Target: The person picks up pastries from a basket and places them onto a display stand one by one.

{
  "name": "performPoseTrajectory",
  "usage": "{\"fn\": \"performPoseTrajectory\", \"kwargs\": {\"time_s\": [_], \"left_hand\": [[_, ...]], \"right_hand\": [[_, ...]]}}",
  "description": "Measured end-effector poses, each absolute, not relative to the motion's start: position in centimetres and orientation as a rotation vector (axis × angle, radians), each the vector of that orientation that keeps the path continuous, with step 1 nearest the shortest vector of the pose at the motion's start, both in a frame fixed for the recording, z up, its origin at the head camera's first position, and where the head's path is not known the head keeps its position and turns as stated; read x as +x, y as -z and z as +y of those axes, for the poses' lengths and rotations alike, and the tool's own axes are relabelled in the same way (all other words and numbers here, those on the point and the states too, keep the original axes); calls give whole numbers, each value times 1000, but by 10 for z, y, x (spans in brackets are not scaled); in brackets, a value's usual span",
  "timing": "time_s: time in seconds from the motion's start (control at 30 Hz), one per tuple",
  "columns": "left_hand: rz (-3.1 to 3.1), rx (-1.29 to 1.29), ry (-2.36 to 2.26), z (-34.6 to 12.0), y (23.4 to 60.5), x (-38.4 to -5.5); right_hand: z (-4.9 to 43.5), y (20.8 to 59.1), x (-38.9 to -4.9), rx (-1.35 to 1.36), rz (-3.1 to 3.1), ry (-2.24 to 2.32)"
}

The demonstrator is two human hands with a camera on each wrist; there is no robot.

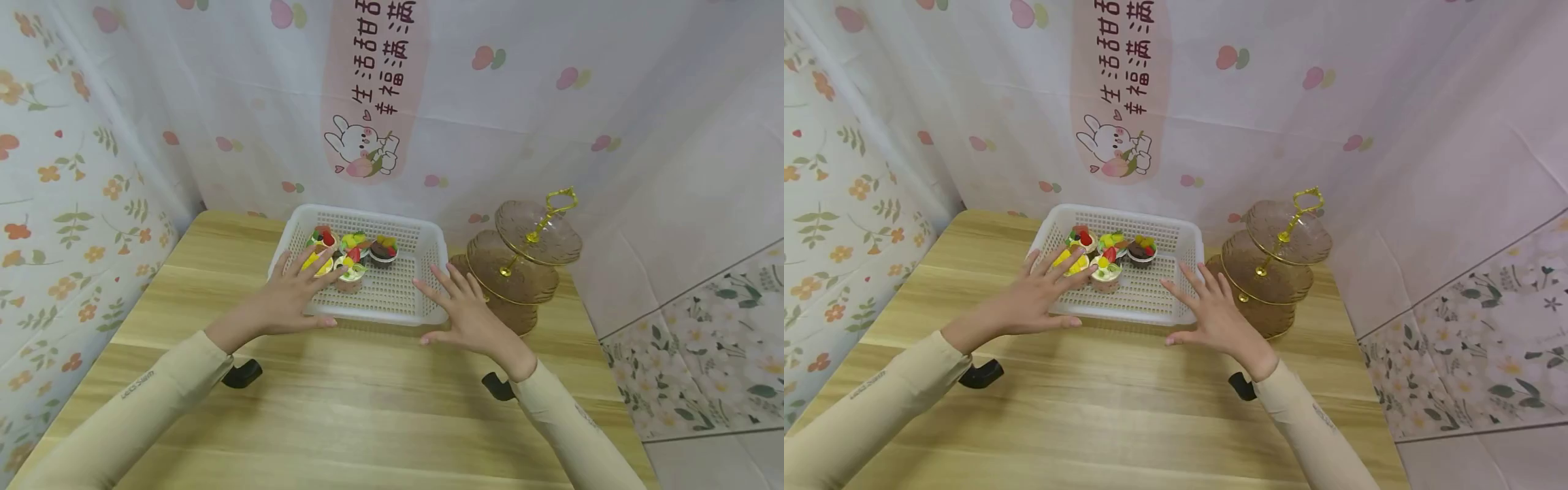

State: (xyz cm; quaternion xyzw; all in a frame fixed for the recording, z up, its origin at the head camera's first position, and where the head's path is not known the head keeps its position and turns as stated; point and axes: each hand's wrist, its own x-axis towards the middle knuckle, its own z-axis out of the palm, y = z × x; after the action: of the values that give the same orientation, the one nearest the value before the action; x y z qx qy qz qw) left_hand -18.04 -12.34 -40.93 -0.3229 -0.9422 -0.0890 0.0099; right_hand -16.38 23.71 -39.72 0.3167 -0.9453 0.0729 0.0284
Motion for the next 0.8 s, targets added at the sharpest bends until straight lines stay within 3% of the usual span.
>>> {"fn": "performPoseTrajectory", "kwargs": {"time_s": [0.2,0.4,0.8], "left_hand": [[-3011,-815,364,-155,417,-189],[-3111,-638,423,-185,425,-195],[-3255,-532,493,-196,436,-197]], "right_hand": [[228,382,-184,979,-2896,-517],[214,370,-214,797,-2880,-1048],[171,355,-273,427,-2655,-1712]]}}
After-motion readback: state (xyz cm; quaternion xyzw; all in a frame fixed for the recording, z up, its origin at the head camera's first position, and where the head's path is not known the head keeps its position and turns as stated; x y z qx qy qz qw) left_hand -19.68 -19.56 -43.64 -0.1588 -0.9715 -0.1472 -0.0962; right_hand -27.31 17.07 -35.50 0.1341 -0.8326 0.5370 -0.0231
